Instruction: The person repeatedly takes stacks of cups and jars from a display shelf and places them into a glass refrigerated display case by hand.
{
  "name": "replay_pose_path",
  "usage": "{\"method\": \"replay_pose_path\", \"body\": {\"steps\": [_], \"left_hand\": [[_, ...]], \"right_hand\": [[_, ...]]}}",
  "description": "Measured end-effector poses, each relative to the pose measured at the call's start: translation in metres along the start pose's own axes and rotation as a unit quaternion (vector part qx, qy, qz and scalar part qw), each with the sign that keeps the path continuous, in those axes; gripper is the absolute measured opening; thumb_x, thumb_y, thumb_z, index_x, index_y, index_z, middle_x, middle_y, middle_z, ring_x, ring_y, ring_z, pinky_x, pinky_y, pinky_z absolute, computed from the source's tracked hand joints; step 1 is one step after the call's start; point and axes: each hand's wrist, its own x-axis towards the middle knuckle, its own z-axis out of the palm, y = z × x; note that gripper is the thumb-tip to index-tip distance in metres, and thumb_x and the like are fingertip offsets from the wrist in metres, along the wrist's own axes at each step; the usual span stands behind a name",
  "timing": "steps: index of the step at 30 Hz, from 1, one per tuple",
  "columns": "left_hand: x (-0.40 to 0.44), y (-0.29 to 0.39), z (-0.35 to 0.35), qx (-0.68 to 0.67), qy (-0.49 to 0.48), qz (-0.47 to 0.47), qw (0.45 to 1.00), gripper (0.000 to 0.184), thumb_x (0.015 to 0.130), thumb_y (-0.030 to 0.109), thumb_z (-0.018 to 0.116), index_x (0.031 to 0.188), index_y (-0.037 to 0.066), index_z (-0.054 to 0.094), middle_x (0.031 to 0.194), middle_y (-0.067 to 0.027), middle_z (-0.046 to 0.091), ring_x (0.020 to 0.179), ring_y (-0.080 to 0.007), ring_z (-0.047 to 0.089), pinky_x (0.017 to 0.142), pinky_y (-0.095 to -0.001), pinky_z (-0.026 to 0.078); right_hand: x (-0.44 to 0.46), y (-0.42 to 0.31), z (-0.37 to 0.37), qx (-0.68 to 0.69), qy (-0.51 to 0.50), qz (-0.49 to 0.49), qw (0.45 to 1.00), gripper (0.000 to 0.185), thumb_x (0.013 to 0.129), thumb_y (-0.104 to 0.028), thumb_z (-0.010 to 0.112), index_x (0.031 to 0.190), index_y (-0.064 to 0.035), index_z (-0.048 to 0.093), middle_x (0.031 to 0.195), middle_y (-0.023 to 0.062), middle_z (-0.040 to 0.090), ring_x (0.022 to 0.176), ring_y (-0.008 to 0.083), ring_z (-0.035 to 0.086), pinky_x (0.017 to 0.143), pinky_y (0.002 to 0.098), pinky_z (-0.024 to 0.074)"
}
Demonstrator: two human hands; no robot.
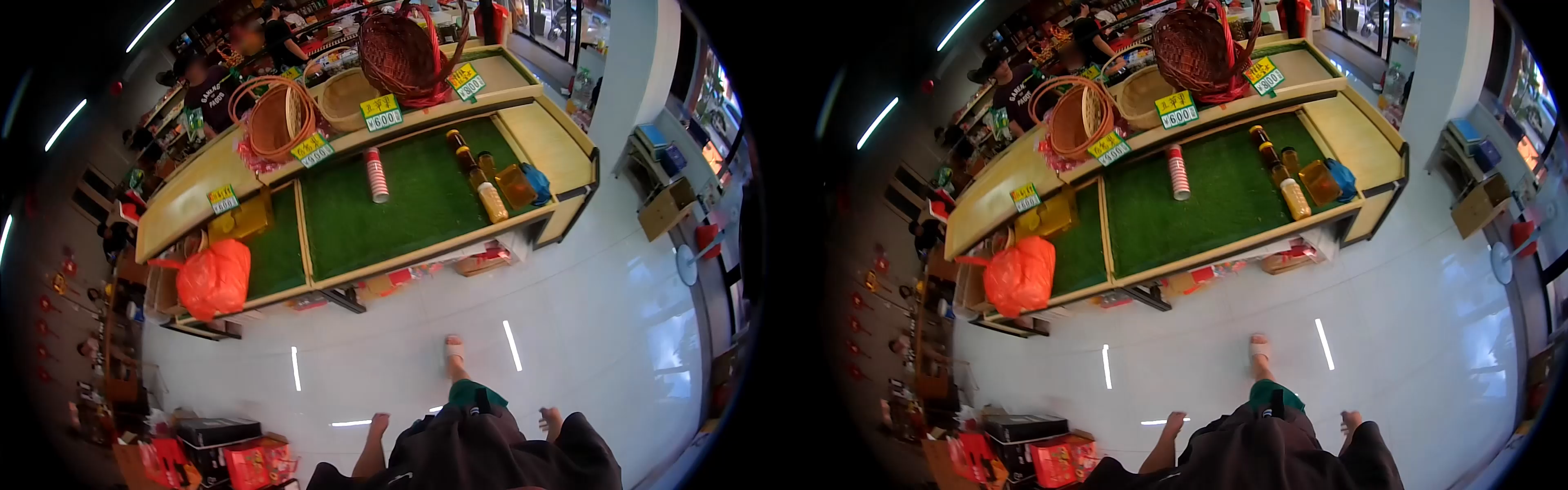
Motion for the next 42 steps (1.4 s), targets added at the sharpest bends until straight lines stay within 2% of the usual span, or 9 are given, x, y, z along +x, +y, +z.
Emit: {"method": "replay_pose_path", "body": {"steps": [3,7,15,21,23,29,32,35,42], "left_hand": [[0.069,0.107,-0.029,0.069,-0.018,0.075,0.995,0.035,0.087,0.031,0.056,0.101,0.000,0.061,0.087,-0.0096,0.063,0.082,-0.0196,0.057,0.075,-0.0334,0.046],[0.138,0.238,-0.072,-0.083,-0.008,0.129,0.988,0.037,0.089,0.031,0.058,0.116,0.005,0.056,0.107,-0.0078,0.062,0.099,-0.0176,0.056,0.088,-0.0305,0.044],[0.261,0.382,-0.150,-0.248,-0.007,0.111,0.962,0.035,0.087,0.030,0.059,0.115,0.010,0.057,0.106,-0.0055,0.062,0.092,-0.0163,0.059,0.078,-0.0314,0.047],[0.408,0.483,-0.184,-0.308,-0.037,-0.001,0.951,0.038,0.085,0.036,0.057,0.118,0.016,0.054,0.113,-0.0027,0.058,0.091,-0.0185,0.058,0.075,-0.0335,0.047],[0.446,0.525,-0.190,-0.432,-0.046,-0.113,0.893,0.046,0.086,0.034,0.056,0.127,0.016,0.045,0.126,-0.0041,0.049,0.104,-0.0207,0.053,0.083,-0.0389,0.047],[0.491,0.606,-0.223,-0.397,0.064,0.024,0.915,0.047,0.091,0.029,0.054,0.132,0.011,0.039,0.117,-0.0092,0.044,0.109,-0.0273,0.048,0.094,-0.0426,0.039],[0.573,0.559,-0.183,-0.330,-0.031,0.101,0.938,0.051,0.092,0.034,0.053,0.128,0.002,0.038,0.128,-0.0131,0.046,0.109,-0.0293,0.049,0.094,-0.0381,0.040],[0.574,0.557,-0.188,-0.425,-0.102,0.023,0.899,0.055,0.094,0.035,0.048,0.137,0.010,0.026,0.137,-0.0122,0.036,0.115,-0.0327,0.047,0.095,-0.0455,0.039],[0.591,0.505,-0.178,-0.613,-0.160,0.067,0.771,0.061,0.095,0.047,0.040,0.144,0.016,0.018,0.142,-0.0144,0.032,0.117,-0.0364,0.048,0.094,-0.0514,0.042]], "right_hand": [[0.080,-0.141,0.064,-0.155,0.025,-0.178,0.971,0.037,0.083,-0.032,0.058,0.092,0.0038,0.060,0.076,0.0157,0.065,0.052,0.0307,0.062,0.048,0.0451,0.0529],[-0.020,-0.393,0.136,-0.039,-0.027,-0.307,0.951,0.042,0.082,-0.025,0.059,0.115,-0.0013,0.054,0.080,0.0148,0.065,0.059,0.0231,0.064,0.051,0.0350,0.0526],[-0.127,-0.673,0.228,0.012,-0.123,-0.597,0.792,0.027,0.084,-0.025,0.060,0.100,-0.0029,0.061,0.086,0.0104,0.067,0.069,0.0154,0.062,0.064,0.0314,0.0518],[-0.087,-0.754,0.241,-0.151,-0.051,-0.368,0.916,0.043,0.079,-0.036,0.060,0.106,-0.0030,0.062,0.087,0.0135,0.068,0.075,0.0210,0.065,0.068,0.0338,0.0525],[0.067,-0.766,0.277,-0.104,-0.034,-0.345,0.932,0.041,0.079,-0.037,0.058,0.104,-0.0058,0.065,0.090,0.0163,0.068,0.080,0.0249,0.066,0.070,0.0363,0.0526],[-0.030,-0.898,0.295,-0.170,-0.013,-0.364,0.916,0.038,0.083,-0.031,0.060,0.116,-0.0111,0.057,0.080,0.0087,0.062,0.067,0.0201,0.059,0.054,0.0334,0.0489],[-0.025,-0.946,0.338,0.047,-0.131,-0.449,0.883,0.031,0.083,-0.026,0.063,0.110,-0.0111,0.058,0.075,0.0041,0.060,0.060,0.0129,0.057,0.047,0.0312,0.0486],[-0.004,-0.978,0.386,-0.099,-0.089,-0.392,0.910,0.053,0.081,-0.044,0.063,0.123,-0.0135,0.053,0.102,0.0066,0.063,0.072,0.0221,0.061,0.055,0.0324,0.0511],[0.011,-0.981,0.388,-0.233,-0.041,-0.407,0.882,0.050,0.077,-0.045,0.065,0.113,-0.0124,0.057,0.082,0.0042,0.063,0.065,0.0202,0.061,0.051,0.0321,0.0500]]}}
